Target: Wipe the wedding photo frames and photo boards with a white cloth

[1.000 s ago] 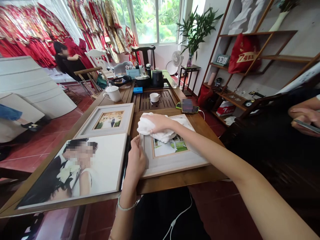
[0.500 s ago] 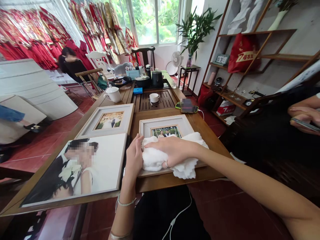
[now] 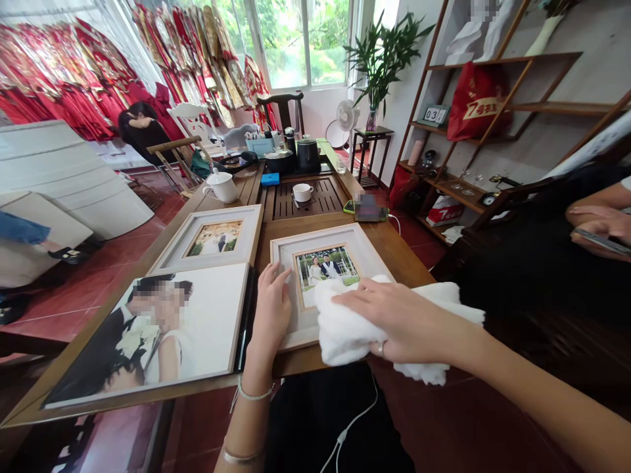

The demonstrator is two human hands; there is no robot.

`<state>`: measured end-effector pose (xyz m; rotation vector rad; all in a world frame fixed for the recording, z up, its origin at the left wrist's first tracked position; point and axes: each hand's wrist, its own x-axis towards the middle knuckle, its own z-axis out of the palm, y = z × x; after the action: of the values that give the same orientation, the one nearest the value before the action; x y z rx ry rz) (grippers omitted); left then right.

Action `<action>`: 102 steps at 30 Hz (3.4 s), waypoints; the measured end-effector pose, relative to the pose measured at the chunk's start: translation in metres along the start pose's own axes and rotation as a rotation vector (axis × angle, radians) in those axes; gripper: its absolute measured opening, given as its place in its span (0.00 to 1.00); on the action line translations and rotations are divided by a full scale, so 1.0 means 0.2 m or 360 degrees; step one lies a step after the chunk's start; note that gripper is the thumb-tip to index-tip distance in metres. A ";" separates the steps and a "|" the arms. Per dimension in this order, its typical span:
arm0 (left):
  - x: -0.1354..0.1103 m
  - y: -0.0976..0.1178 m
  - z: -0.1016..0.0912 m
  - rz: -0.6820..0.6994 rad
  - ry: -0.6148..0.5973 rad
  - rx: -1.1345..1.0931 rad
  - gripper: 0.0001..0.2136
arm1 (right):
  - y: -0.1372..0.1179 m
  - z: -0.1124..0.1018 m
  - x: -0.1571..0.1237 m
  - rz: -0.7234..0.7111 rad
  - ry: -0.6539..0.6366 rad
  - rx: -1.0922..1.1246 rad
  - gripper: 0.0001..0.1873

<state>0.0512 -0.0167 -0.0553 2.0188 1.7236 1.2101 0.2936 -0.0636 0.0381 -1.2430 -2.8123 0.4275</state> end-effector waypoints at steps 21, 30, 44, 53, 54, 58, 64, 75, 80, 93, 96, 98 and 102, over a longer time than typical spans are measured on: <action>-0.02 -0.08 0.03 0.0022 -0.0040 -0.0039 0.22 | 0.55 -0.06 0.48 0.0660 0.0643 -0.0573 0.30; -0.02 -0.10 0.03 0.0015 -0.0053 -0.0033 0.20 | 0.58 -0.05 0.61 0.0573 0.0433 -0.0511 0.38; -0.01 -0.11 0.05 0.0026 0.0030 -0.0033 0.21 | 0.32 0.00 0.18 0.0147 0.0263 -0.0391 0.30; -0.02 -0.11 0.05 0.0029 0.0035 -0.0053 0.20 | 0.24 -0.02 -0.02 0.0170 0.0042 -0.0089 0.29; -0.02 -0.11 0.05 0.0029 0.0038 -0.0069 0.21 | 0.25 -0.02 0.00 0.0192 0.0069 -0.0098 0.29; -0.03 -0.10 0.04 0.0012 0.0023 -0.0112 0.20 | 0.30 -0.02 0.12 0.0264 0.0214 -0.0235 0.28; -0.03 -0.09 0.03 -0.0008 -0.0022 -0.0147 0.19 | 0.48 -0.05 0.38 0.0377 0.0361 -0.0546 0.28; -0.02 -0.09 0.05 -0.0014 0.0007 -0.0111 0.19 | 0.56 -0.09 0.61 0.0275 0.0226 -0.0300 0.35; -0.02 -0.10 0.05 0.0028 0.0051 -0.0128 0.19 | 0.37 -0.08 0.54 0.0140 0.0126 -0.0424 0.35; -0.02 -0.11 0.05 0.0033 0.0025 -0.0119 0.17 | 0.10 -0.06 0.06 -0.0019 -0.0092 0.0034 0.38; -0.02 -0.11 0.05 0.0023 0.0025 -0.0093 0.18 | 0.06 -0.05 0.00 -0.0029 -0.0071 0.0032 0.40; -0.02 -0.10 0.05 0.0011 0.0032 -0.0103 0.18 | 0.06 -0.04 -0.02 -0.0007 -0.0030 0.0014 0.41; -0.02 -0.10 0.05 0.0009 0.0047 -0.0138 0.17 | 0.14 -0.01 0.02 0.0160 0.0127 -0.0195 0.37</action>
<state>0.0438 -0.0114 -0.0771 1.9668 1.6497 1.2991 0.3114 -0.0429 0.0319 -1.3959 -2.7548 0.2067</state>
